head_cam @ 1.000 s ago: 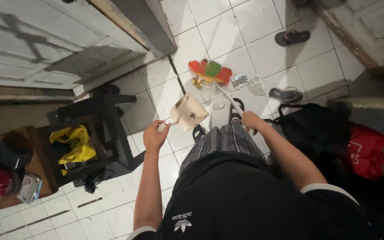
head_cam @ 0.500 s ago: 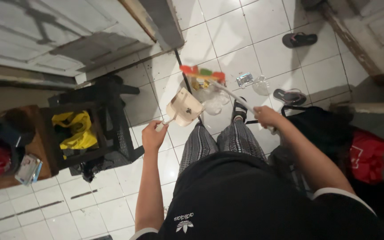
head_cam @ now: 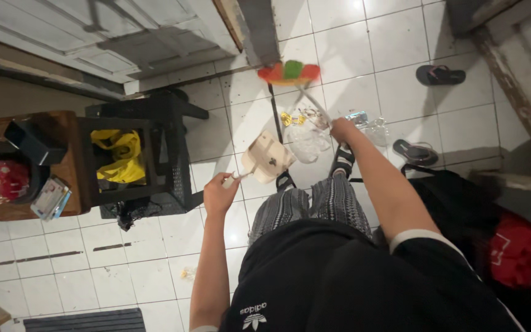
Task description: The person sweeps debris from a tiled floor into a handheld dustpan using a broom.
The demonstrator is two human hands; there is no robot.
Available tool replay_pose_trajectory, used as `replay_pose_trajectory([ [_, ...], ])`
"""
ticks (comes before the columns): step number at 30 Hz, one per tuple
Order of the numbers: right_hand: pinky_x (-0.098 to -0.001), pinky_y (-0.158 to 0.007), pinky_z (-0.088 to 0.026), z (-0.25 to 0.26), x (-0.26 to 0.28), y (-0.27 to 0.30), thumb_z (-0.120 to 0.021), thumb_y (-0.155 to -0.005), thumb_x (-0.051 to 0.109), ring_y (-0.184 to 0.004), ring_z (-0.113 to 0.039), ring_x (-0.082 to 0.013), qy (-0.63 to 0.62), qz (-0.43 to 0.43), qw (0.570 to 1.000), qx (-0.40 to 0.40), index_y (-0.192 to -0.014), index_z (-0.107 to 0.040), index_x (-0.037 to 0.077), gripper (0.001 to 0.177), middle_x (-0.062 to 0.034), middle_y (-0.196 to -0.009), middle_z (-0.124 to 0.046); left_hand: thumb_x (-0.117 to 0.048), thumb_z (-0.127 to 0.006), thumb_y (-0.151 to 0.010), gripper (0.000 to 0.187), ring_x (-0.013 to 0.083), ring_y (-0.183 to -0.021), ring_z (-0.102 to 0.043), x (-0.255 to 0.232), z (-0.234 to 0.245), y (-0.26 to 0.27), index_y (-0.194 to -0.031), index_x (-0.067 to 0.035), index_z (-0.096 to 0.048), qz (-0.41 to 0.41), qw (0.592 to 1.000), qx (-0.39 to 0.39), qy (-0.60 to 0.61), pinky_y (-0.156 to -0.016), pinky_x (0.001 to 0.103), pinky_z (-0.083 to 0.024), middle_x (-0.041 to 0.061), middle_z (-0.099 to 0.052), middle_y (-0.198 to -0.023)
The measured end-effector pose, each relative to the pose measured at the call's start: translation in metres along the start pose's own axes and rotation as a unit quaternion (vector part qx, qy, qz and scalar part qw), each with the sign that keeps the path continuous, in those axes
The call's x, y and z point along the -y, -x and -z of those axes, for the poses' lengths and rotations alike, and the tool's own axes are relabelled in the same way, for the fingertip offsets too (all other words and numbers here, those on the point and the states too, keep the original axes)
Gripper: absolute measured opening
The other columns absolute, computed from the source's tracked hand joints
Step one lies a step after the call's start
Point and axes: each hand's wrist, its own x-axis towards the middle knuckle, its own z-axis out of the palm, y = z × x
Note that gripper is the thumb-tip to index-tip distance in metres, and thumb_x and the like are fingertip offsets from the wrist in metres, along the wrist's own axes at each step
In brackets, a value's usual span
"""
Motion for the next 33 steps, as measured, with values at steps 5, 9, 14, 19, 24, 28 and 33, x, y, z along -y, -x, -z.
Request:
replay_pose_trajectory([
  [5,-0.0480,-0.083,-0.061,-0.031,0.005,0.022,-0.061,-0.084,0.013,-0.094,-0.075,-0.0428,0.039,-0.033,0.997,0.053,-0.109,-0.074,-0.004,0.033,-0.0267,-0.104,-0.074,-0.036,-0.086,-0.076,0.034,0.0369,-0.082,-0.073,0.009,0.005,0.002,-0.095,-0.008,-0.077,-0.046,0.999,-0.020,-0.006,-0.070,0.042,-0.057,0.018,-0.075,-0.087],
  [9,-0.0481,-0.084,-0.058,-0.047,-0.009,0.060,-0.068,-0.081,0.015,-0.098,-0.071,-0.0417,0.072,0.013,0.995,0.074,-0.109,-0.074,-0.002,0.034,-0.0240,-0.105,-0.072,-0.037,-0.085,-0.076,0.036,0.0360,-0.079,-0.073,0.016,0.005,-0.002,-0.097,-0.009,-0.078,0.014,1.000,0.022,-0.013,-0.071,0.042,-0.057,0.017,-0.075,-0.085],
  [14,-0.0437,-0.061,-0.061,-0.056,-0.026,0.103,-0.064,-0.092,0.018,-0.071,-0.078,-0.0346,-0.033,-0.067,0.984,0.160,-0.116,-0.066,-0.005,0.033,-0.0242,-0.086,-0.077,-0.037,-0.086,-0.075,0.036,0.0357,-0.079,-0.073,0.026,-0.002,-0.010,-0.097,-0.009,-0.078,-0.024,0.999,0.019,-0.022,-0.069,0.043,-0.057,0.017,-0.075,-0.086],
  [19,-0.0421,-0.051,-0.058,-0.044,-0.035,0.124,-0.057,-0.093,0.013,-0.059,-0.072,-0.0295,-0.068,-0.086,0.981,0.159,-0.120,-0.065,0.001,0.031,-0.0202,-0.075,-0.073,-0.036,-0.085,-0.076,0.034,0.0342,-0.077,-0.073,0.029,-0.004,-0.015,-0.097,-0.011,-0.077,0.025,0.998,0.041,-0.033,-0.070,0.043,-0.057,0.016,-0.075,-0.082],
  [24,-0.0373,-0.048,-0.053,-0.005,-0.045,0.114,-0.064,-0.089,0.010,-0.053,-0.060,-0.0212,-0.190,-0.092,0.969,0.129,-0.136,-0.062,0.010,0.047,-0.0103,-0.069,-0.066,-0.033,-0.085,-0.076,0.033,0.0336,-0.078,-0.073,0.048,-0.016,-0.017,-0.096,-0.009,-0.076,0.003,1.000,0.022,0.009,-0.071,0.042,-0.057,0.016,-0.075,-0.084],
  [28,-0.0370,-0.045,-0.049,0.036,-0.036,0.101,-0.062,-0.094,0.008,-0.050,-0.058,-0.0207,-0.236,-0.086,0.960,0.127,-0.140,-0.060,0.008,0.046,-0.0122,-0.066,-0.062,-0.033,-0.086,-0.075,0.037,0.0353,-0.083,-0.073,0.054,-0.016,-0.013,-0.099,-0.007,-0.077,0.006,1.000,0.018,0.003,-0.075,0.042,-0.057,0.020,-0.075,-0.088],
  [33,-0.0380,-0.043,-0.046,0.058,0.010,0.069,-0.063,-0.092,0.008,-0.048,-0.056,-0.0217,-0.219,-0.072,0.969,0.091,-0.140,-0.060,0.009,0.048,-0.0116,-0.066,-0.060,-0.034,-0.086,-0.074,0.037,0.0342,-0.078,-0.072,0.051,0.000,-0.005,-0.098,-0.008,-0.077,0.062,0.998,-0.007,0.024,-0.071,0.042,-0.056,0.017,-0.074,-0.085],
])
